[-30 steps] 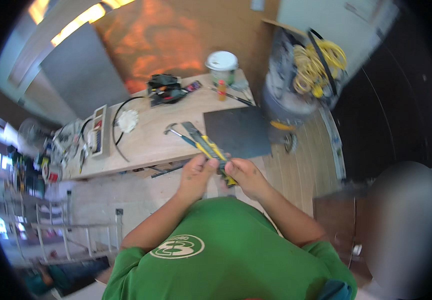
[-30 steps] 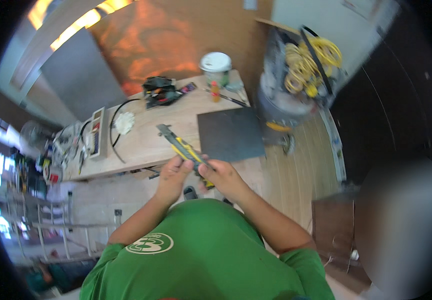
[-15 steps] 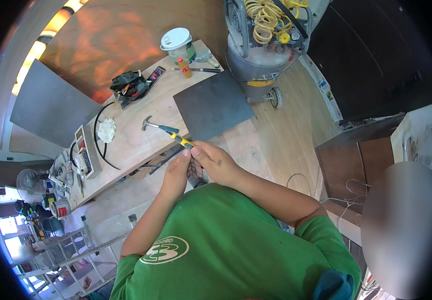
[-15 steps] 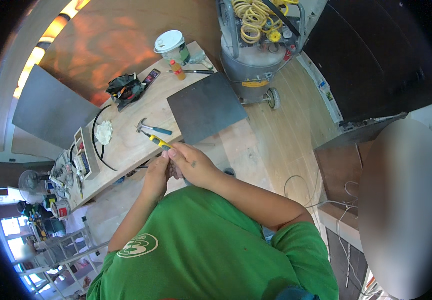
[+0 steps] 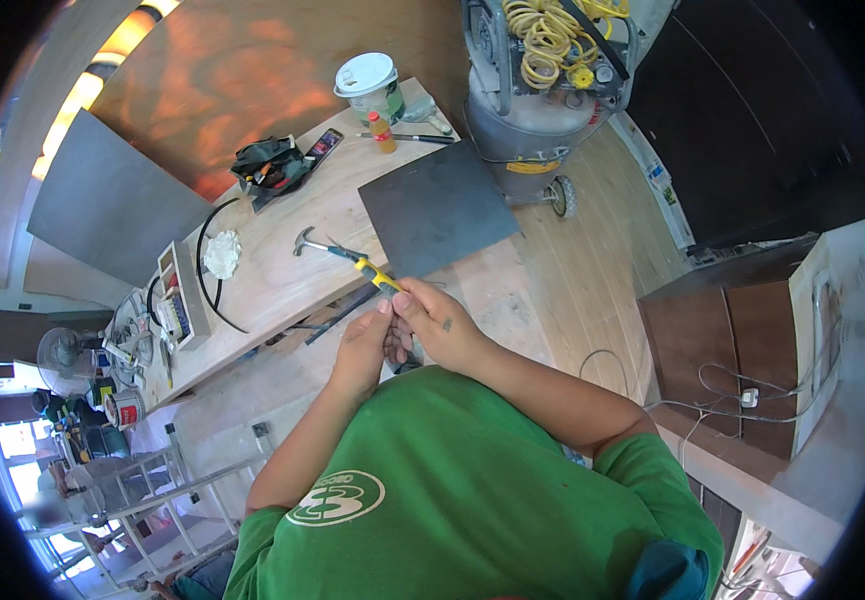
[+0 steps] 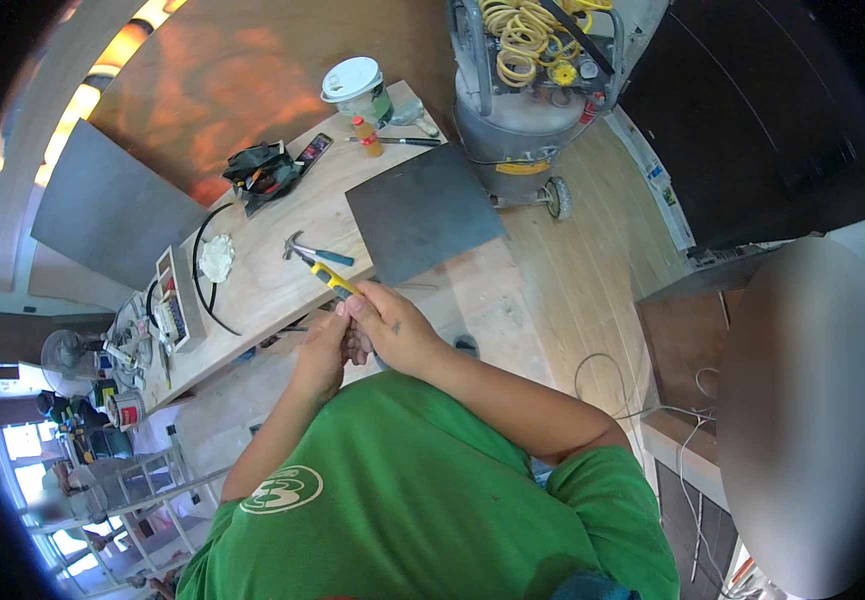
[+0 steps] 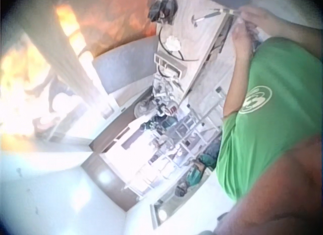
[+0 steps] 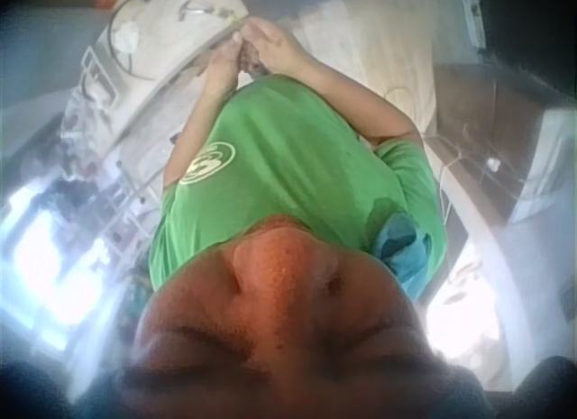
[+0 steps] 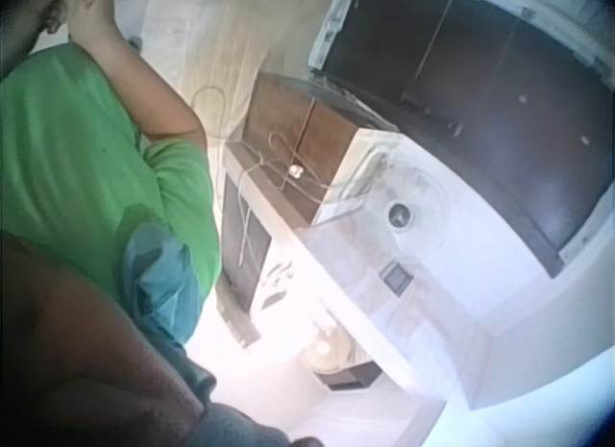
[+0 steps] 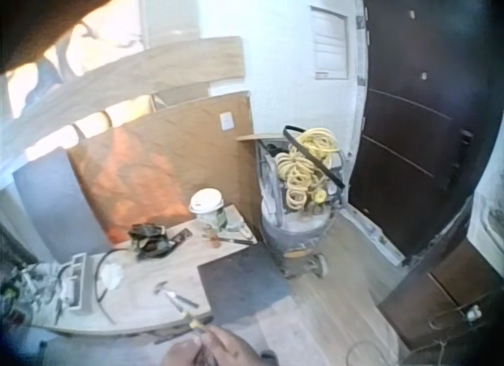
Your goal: The person retrieves a utility knife from a tool bag and uses it to score a dark rectangular board along its edges. They then use a hammer to tap the board, likely to snap it along the scored lines. The person handles the board and tools on a wooden workbench.
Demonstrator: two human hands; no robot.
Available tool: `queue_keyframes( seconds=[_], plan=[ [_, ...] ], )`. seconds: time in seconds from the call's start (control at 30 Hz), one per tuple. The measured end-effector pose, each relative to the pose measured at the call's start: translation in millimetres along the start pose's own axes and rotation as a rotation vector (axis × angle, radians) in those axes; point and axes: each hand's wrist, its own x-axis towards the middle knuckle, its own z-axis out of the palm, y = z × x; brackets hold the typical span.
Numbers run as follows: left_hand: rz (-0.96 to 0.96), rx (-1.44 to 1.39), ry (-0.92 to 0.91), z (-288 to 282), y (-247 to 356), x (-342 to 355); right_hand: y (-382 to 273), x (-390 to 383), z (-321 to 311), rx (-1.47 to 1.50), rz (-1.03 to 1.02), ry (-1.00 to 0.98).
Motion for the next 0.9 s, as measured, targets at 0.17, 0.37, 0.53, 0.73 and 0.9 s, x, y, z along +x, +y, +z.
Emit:
queue_keyframes(
  seconds=[0.17, 0.37, 0.53, 0.73, 0.9],
  plan=[
    [0.232, 0.18, 0.035, -4.4, -10.0, 0.5, 22.0, 7.4, -3.4, -0.283, -0.124, 0.002],
    [0.273, 0.292, 0.094, -6.0, -11.1, 1.9, 18.3, 5.6, -0.4, -0.322, -0.172, 0.101],
    [-0.031, -0.147, -0.014, -1.0, -3.9, -0.3, 4.4, 2.2, 6.2, -0.149, -0.076, 0.088],
    [0.566, 0.527, 0.188, -1.3, -16.8, 1.6, 24.1, 7.1, -0.2, -0.282, -0.117, 0.112],
    [-0.006, 0.1, -0.007, -6.4, -1.5, 3.0, 11.8, 6.0, -3.6, -0.146, -0.018, 0.092]
  ],
)
